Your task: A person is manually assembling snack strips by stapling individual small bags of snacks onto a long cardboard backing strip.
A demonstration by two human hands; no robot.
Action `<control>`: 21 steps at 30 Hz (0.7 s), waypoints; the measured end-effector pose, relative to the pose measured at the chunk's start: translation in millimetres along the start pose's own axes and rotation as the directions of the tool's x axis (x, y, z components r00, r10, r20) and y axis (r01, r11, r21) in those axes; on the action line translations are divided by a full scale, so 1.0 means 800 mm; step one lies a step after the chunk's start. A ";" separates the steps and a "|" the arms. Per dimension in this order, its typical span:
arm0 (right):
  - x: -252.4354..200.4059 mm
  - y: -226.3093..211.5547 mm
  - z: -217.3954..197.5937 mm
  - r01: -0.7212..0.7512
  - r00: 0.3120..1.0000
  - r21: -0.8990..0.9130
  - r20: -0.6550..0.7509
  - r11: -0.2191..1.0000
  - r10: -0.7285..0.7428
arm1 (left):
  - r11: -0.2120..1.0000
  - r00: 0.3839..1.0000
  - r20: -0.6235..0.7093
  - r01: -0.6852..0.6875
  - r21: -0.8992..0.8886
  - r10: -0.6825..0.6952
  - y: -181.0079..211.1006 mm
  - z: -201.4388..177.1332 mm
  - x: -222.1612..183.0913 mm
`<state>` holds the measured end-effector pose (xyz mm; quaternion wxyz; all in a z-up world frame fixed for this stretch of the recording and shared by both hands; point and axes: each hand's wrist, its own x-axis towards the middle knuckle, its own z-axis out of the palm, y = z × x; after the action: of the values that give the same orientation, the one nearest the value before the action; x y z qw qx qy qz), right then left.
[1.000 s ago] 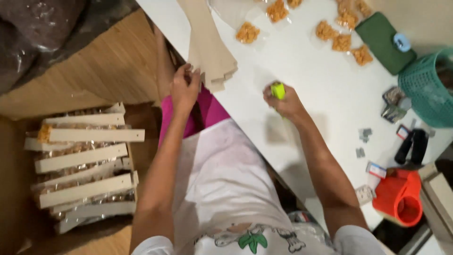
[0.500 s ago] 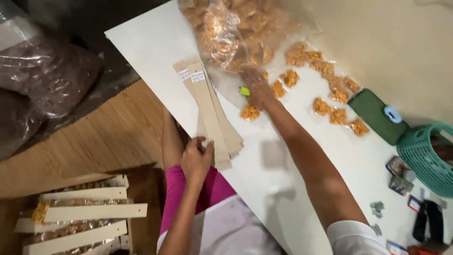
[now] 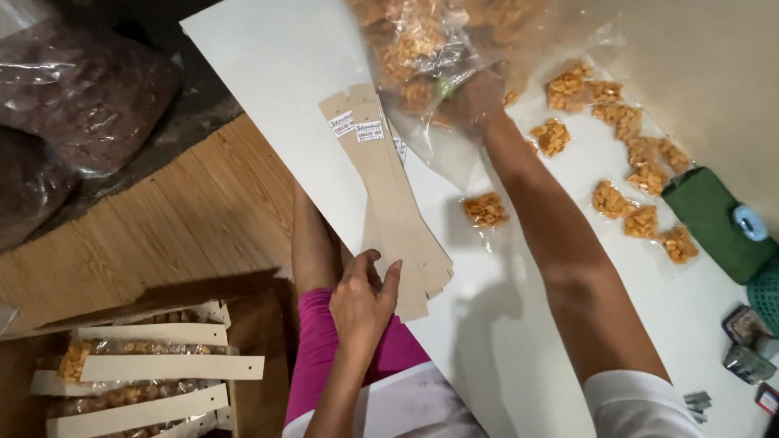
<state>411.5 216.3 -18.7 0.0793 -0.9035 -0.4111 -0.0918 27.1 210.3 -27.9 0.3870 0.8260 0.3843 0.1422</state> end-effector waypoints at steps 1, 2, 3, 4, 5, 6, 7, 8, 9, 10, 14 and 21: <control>0.015 0.014 0.027 -0.005 1.000 0.002 0.004 1.000 0.005 | 1.000 1.000 0.006 0.001 0.003 -0.001 -0.002 0.001 0.003; 0.028 0.028 0.054 -0.149 0.986 0.032 0.086 0.988 0.146 | 1.000 1.000 -0.009 -0.007 0.015 0.007 -0.004 0.003 0.005; 0.038 0.043 0.081 -0.291 0.944 0.045 0.175 0.956 0.279 | 1.000 1.000 -0.020 -0.012 0.024 0.012 -0.005 0.005 0.004; 0.031 0.040 0.073 -0.295 0.942 0.042 0.183 0.955 0.283 | 1.000 1.000 -0.012 -0.008 0.024 0.008 -0.003 0.006 0.005; 0.025 0.033 0.064 -0.248 0.945 -0.040 0.210 0.968 0.251 | 1.000 1.000 -0.006 0.003 0.022 -0.003 -0.003 0.006 0.006; 0.018 0.026 0.054 -0.197 0.946 -0.120 0.239 0.973 0.220 | 1.000 1.000 0.000 0.014 0.020 -0.014 -0.003 0.003 0.006; -0.003 0.026 0.037 -0.194 0.947 -0.119 0.237 0.974 0.218 | 1.000 1.000 -0.003 0.014 0.020 -0.014 0.001 -0.001 0.008; -0.026 0.026 0.020 -0.042 0.988 0.061 0.148 0.997 0.033 | 0.999 0.999 0.017 0.043 0.001 -0.043 0.005 -0.006 0.009; -0.052 0.030 0.001 0.126 0.990 0.215 0.030 0.969 -0.135 | 0.997 0.997 0.044 0.071 -0.023 -0.070 0.009 -0.008 0.008; -0.078 0.037 -0.002 0.125 0.990 0.208 0.031 0.970 -0.135 | 0.997 0.997 0.046 0.069 -0.029 -0.068 0.018 -0.018 0.009; -0.182 0.064 -0.034 0.064 0.985 0.100 0.151 0.993 -0.079 | 0.971 0.964 0.179 0.217 -0.098 -0.197 0.032 -0.035 0.008; -0.226 0.089 -0.082 0.106 0.994 -0.097 -0.026 0.990 -0.109 | 0.975 0.975 0.146 0.188 -0.119 -0.170 0.021 -0.011 0.007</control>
<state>342.3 24.1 -1.5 0.0373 -0.8813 -0.4529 -0.1295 35.5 212.3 -9.8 0.4771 0.7682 0.4201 0.0757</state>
